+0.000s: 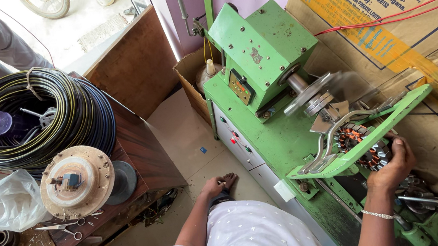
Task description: The person operates a green industrial machine, adjusting its internal components with a screwdriver. They repeatedly insert and remove a small metal part, tighten screws, and check the mechanism's movement.
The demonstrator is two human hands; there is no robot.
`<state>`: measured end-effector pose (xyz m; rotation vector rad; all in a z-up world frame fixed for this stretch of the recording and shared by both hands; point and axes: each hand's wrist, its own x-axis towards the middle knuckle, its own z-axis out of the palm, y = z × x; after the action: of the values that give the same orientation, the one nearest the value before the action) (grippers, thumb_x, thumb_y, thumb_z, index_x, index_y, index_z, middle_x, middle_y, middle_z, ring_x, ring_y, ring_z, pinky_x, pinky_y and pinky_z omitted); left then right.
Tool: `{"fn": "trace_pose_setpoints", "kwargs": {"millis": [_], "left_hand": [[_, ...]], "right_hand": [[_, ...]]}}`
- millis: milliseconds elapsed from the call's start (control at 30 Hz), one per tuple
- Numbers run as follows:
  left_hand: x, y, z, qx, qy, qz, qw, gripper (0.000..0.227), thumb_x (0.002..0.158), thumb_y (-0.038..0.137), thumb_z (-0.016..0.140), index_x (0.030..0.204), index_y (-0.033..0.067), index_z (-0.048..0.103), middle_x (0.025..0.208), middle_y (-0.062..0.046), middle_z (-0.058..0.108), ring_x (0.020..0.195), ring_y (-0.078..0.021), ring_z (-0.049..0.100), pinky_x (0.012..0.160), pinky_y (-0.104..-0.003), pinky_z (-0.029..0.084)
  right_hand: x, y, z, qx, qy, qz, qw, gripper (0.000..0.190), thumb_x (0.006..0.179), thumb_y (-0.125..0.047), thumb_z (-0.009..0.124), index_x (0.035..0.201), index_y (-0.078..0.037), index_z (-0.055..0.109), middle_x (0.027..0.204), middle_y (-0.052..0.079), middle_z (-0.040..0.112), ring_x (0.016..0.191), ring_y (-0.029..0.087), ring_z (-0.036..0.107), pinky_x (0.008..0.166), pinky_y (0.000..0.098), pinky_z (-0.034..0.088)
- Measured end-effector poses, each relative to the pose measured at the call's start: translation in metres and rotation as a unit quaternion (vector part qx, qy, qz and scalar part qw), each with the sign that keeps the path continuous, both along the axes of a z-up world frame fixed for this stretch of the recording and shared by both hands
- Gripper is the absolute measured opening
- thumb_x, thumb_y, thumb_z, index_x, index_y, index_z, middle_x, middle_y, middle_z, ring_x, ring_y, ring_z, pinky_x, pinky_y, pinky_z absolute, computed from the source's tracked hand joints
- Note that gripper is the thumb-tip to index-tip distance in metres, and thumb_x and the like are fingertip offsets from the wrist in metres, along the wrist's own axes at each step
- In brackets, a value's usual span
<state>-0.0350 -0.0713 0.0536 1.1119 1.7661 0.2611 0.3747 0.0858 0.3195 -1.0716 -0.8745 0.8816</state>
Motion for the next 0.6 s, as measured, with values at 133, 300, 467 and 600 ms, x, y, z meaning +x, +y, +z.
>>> {"fn": "trace_pose_setpoints", "kwargs": {"millis": [133,300,467,600], "left_hand": [[-0.004,0.0,-0.006,0.005,-0.002,-0.002,1.0,0.042,0.091,0.036,0.068,0.127,0.0148,0.07,0.123,-0.019,0.071,0.116,-0.0367,0.068,0.103,-0.042,0.052],[-0.002,-0.003,-0.026,0.036,-0.002,-0.022,0.999,0.037,0.092,0.037,0.068,0.121,0.015,0.074,0.12,-0.017,0.073,0.113,-0.0368,0.069,0.099,-0.044,0.053],[-0.003,-0.005,-0.048,0.024,0.003,-0.026,0.999,0.035,0.092,0.035,0.067,0.12,0.0153,0.074,0.116,-0.019,0.074,0.11,-0.0369,0.071,0.097,-0.044,0.054],[-0.001,-0.006,-0.054,0.018,-0.002,-0.018,1.0,0.037,0.092,0.035,0.068,0.122,0.0139,0.074,0.117,-0.021,0.073,0.111,-0.0391,0.069,0.099,-0.045,0.053]], "right_hand": [[0.006,0.005,-0.011,-0.017,0.009,-0.015,1.0,0.022,0.103,-0.019,0.058,0.109,-0.002,0.07,0.111,0.007,0.069,0.101,0.019,0.068,0.093,0.0334,0.058],[0.023,0.01,-0.029,-0.063,0.048,-0.07,0.994,0.038,0.093,-0.024,0.074,0.124,-0.003,0.068,0.122,0.008,0.069,0.112,0.021,0.066,0.1,0.0379,0.056],[0.028,0.008,-0.033,-0.084,0.07,-0.061,0.992,0.042,0.089,-0.025,0.077,0.123,-0.002,0.068,0.118,0.008,0.07,0.107,0.023,0.068,0.097,0.0379,0.058],[0.025,0.007,-0.025,-0.085,0.065,-0.041,0.993,0.042,0.09,-0.023,0.077,0.124,-0.001,0.07,0.115,0.009,0.07,0.105,0.022,0.069,0.097,0.037,0.058]]}}
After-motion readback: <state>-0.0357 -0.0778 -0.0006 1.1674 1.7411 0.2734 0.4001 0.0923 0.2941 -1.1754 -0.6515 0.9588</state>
